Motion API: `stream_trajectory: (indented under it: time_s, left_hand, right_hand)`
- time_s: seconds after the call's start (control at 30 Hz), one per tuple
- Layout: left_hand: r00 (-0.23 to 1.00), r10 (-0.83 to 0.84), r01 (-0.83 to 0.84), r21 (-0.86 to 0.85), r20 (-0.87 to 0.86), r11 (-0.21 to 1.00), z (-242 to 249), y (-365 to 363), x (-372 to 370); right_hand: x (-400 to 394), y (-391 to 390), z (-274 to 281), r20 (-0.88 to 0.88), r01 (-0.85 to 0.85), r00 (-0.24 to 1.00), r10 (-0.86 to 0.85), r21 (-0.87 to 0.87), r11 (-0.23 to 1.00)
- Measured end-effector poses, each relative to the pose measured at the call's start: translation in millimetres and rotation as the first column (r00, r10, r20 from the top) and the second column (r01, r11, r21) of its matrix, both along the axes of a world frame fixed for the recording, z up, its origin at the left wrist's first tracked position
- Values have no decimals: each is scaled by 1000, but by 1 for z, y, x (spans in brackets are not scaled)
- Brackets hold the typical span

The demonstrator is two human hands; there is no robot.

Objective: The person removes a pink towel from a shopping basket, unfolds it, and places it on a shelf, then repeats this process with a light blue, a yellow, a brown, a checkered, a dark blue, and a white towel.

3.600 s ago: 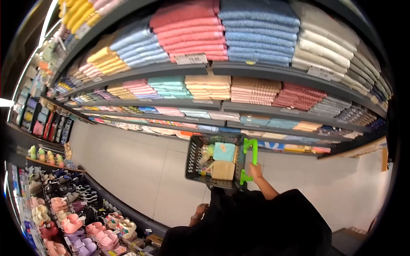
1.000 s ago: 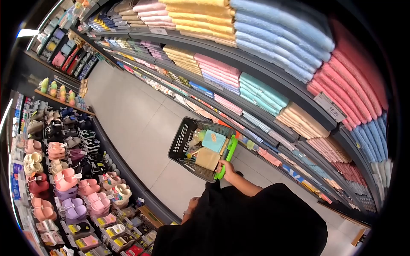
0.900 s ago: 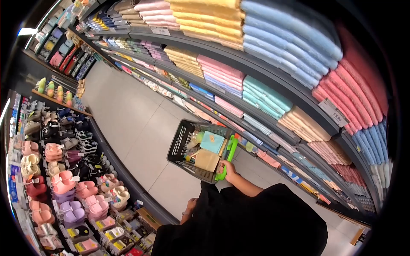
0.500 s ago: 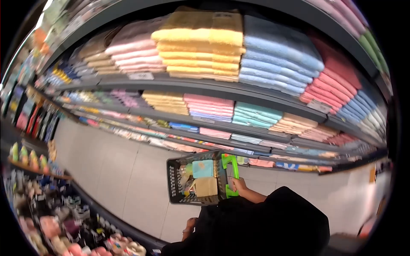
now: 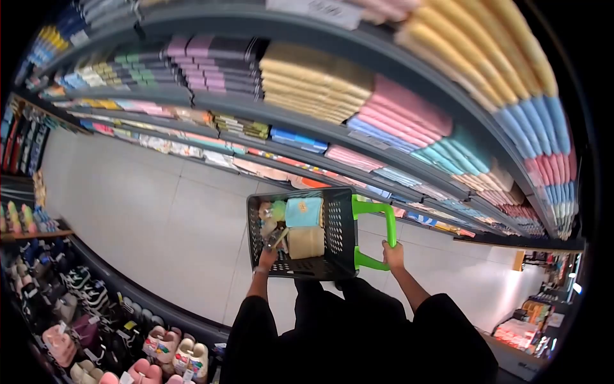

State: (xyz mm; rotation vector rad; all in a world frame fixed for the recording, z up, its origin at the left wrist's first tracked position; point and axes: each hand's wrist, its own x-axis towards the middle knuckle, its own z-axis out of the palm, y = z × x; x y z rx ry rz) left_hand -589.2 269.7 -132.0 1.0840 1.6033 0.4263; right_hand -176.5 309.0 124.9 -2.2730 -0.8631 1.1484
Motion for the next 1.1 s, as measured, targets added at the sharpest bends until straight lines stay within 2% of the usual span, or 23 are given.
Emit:
stream_trajectory:
  time_s: [0.03,0.1,0.13,0.17,0.2,0.23,0.27,0.3,0.37,0.43,0.47,0.53,0.57,0.63,0.67,0.7,0.77,0.83,0.9,0.97,1.07,1.1]
  left_hand:
    - [990,134,-133,-12,42,991,21,20,11]
    - [999,-12,8,-113,-34,994,-44,36,17]
    - [1000,1,-3,-136,-21,991,-93,37,24]
    - [971,-203,204,-7,-127,979,-145,42,35]
    - [890,-381,416,100,-252,904,-178,47,44]
    - [895,-382,412,94,-231,906,-185,55,51]
    - [976,-160,177,112,-144,978,-177,72,58]
    - [996,72,-66,105,-56,992,-170,88,66]
    - [963,267,-258,161,-34,952,-174,115,80]
    - [939,316,-334,145,132,931,-188,151,85]
    - [938,313,-332,133,147,934,-199,165,94]
    - [877,478,-465,344,52,816,-218,181,110]
    - [880,472,-463,337,60,820,-224,183,115]
    - [909,337,-399,282,245,872,-246,185,117]
    - [959,272,-283,333,80,899,-263,180,120]
    - [960,267,-279,334,84,900,-250,179,121]
    - [981,113,-94,124,-158,988,-202,180,122]
    - [976,60,-37,111,-208,993,-184,169,126]
    - [952,-196,226,111,-235,968,-147,161,127]
    - [957,-175,239,292,-229,926,-120,144,127]
    - [969,-89,168,353,-229,920,-50,118,121]
    - [994,-15,57,376,-112,925,-28,107,118]
  right_hand:
    - [0,-1,-2,15,-14,1000,15,-22,1000]
    - [2,-2,-9,22,55,998,-55,-16,998]
    - [2,-2,-8,30,60,998,-60,-25,998]
    - [0,0,-8,44,49,998,-47,-39,998]
    - [-1,0,-8,52,62,997,-59,-44,997]
    - [0,-1,-8,62,80,995,-77,-48,996]
    - [0,-1,-9,81,78,994,-74,-56,995]
    - [0,0,-8,103,83,992,-76,-65,994]
    - [-3,2,-5,90,82,993,-75,-67,994]
    - [-4,4,-5,119,88,990,-79,-72,993]
    - [-6,5,-4,106,101,990,-93,-71,992]
    - [-10,5,-2,86,133,988,-127,-70,989]
    - [-9,5,-2,96,141,986,-134,-71,988]
    - [-8,5,-3,74,139,988,-134,-82,987]
    - [-9,6,-2,78,146,987,-140,-81,986]
    - [-9,6,-2,73,139,988,-134,-75,987]
    - [-9,5,-2,67,139,989,-135,-71,988]
    - [-11,2,-2,40,123,992,-121,-47,991]
    - [-13,3,0,40,115,993,-113,-56,992]
    - [-14,3,2,32,105,994,-103,-51,993]
    - [-10,-2,-2,-8,88,996,-88,-6,996]
    - [-9,-3,-2,11,83,997,-83,-6,997]
